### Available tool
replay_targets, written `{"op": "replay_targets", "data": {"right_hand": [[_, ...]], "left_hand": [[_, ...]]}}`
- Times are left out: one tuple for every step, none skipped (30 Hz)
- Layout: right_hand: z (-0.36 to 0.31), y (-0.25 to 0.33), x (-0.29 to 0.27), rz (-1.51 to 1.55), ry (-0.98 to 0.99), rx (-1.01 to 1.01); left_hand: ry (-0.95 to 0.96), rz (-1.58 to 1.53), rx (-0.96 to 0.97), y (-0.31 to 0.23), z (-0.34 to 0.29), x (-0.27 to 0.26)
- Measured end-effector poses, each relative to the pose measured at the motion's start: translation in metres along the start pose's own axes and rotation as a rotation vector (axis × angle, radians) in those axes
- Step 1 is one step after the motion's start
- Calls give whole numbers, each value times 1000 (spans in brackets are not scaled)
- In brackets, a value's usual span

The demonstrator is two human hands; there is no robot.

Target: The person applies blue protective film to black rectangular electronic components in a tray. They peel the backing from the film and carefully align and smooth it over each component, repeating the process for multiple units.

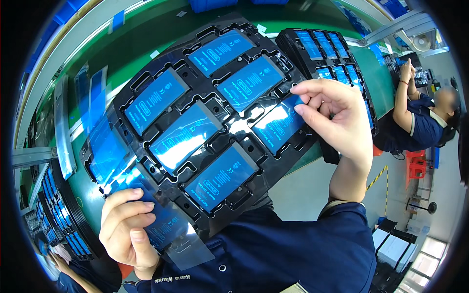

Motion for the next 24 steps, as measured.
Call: {"op": "replay_targets", "data": {"right_hand": [[1,10,1,-106,5,-81],[0,20,3,-215,12,-163],[-1,21,3,-285,12,-153],[-1,26,-1,-319,-41,-214],[0,29,-5,-353,-94,-276],[1,33,-9,-386,-147,-337],[4,24,-13,-409,-164,-235],[10,17,-12,-412,-176,-231],[8,2,-13,-376,-167,-157],[5,-9,-14,-337,-158,-83],[6,-10,-5,-255,-55,-40],[5,-10,4,-174,48,2],[4,-8,6,-118,48,22],[4,-11,7,-42,50,81],[4,-15,6,32,52,141],[4,-18,5,106,54,201],[3,-12,3,131,54,202],[3,-15,-3,154,28,246],[4,-11,-8,186,12,248],[4,-5,-13,218,-5,251],[7,5,-16,321,-11,188],[7,7,-20,380,-31,162],[6,9,-18,553,-48,200],[2,11,-16,725,-65,238]], "left_hand": [[5,4,2,-1,0,0],[8,6,3,-1,0,0],[12,9,3,-1,0,-1],[-23,16,17,-1,0,-4],[-60,22,30,-1,-1,-9],[-95,29,43,-1,-2,-13],[-139,13,37,5,-7,-20],[-185,27,-11,10,-15,-35],[-223,31,20,21,-19,-39],[-261,36,51,28,-22,-41],[-274,62,34,29,-19,-36],[-288,87,17,30,-17,-31],[-242,56,-49,37,-20,-26],[-209,75,-93,39,-19,-24],[-225,49,-110,40,-19,-24],[-241,22,-126,42,-20,-25],[-255,8,-131,43,-21,-25],[-269,-6,-136,43,-21,-25],[-282,-21,-140,44,-22,-26],[-280,-30,-134,44,-21,-27],[-277,-39,-127,43,-21,-27],[-274,-48,-121,43,-20,-28],[-240,-31,-104,42,-20,-27],[-205,-14,-87,42,-19,-27]]}}
Point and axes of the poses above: each hand's wrist, its own z-axis towards the middle knuckle, its own x-axis out of the palm, y = z × x, the point moved 8 cm from there along z, towards the middle knuckle, and after that the axes turned 9 degrees about -y, right-handed, at the moved point
